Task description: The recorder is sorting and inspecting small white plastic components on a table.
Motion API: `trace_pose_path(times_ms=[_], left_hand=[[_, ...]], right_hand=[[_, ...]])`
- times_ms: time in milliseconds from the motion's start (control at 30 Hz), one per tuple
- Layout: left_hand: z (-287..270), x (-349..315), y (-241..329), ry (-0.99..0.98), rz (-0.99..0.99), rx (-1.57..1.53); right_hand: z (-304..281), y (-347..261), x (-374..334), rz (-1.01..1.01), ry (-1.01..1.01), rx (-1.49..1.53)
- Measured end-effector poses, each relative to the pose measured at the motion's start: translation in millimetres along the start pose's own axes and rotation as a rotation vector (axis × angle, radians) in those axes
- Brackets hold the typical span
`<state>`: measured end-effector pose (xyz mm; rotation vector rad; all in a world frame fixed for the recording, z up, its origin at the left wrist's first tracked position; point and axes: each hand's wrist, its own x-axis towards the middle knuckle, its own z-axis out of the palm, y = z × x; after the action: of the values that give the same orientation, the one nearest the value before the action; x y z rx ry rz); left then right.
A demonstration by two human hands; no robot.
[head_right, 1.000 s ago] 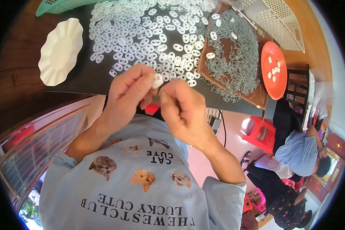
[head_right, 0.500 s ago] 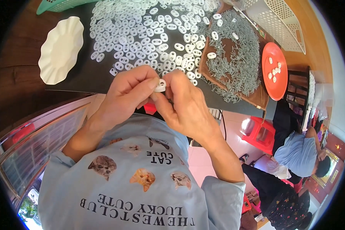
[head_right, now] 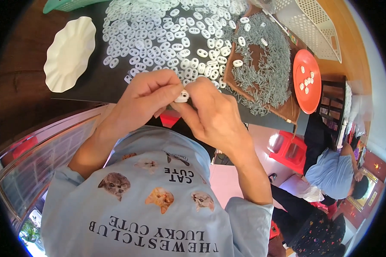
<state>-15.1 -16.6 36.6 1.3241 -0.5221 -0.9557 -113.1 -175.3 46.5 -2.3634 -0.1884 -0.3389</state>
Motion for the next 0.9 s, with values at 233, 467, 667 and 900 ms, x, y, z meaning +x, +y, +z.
trace_pose_path(times_ms=[233,467,667,900], left_hand=[[-3,2,8,-0.031,-0.040,-0.072],[3,1,12,-0.072,0.046,-0.064],[1,4,5,-0.025,0.047,-0.022],[-2,6,6,-0.022,0.064,0.051]], right_hand=[[-13,-2,4,-0.036,0.002,-0.069],[-12,-1,4,-0.102,0.034,-0.072],[-6,6,3,-0.139,0.034,-0.092],[-14,3,1,-0.039,0.017,-0.069]])
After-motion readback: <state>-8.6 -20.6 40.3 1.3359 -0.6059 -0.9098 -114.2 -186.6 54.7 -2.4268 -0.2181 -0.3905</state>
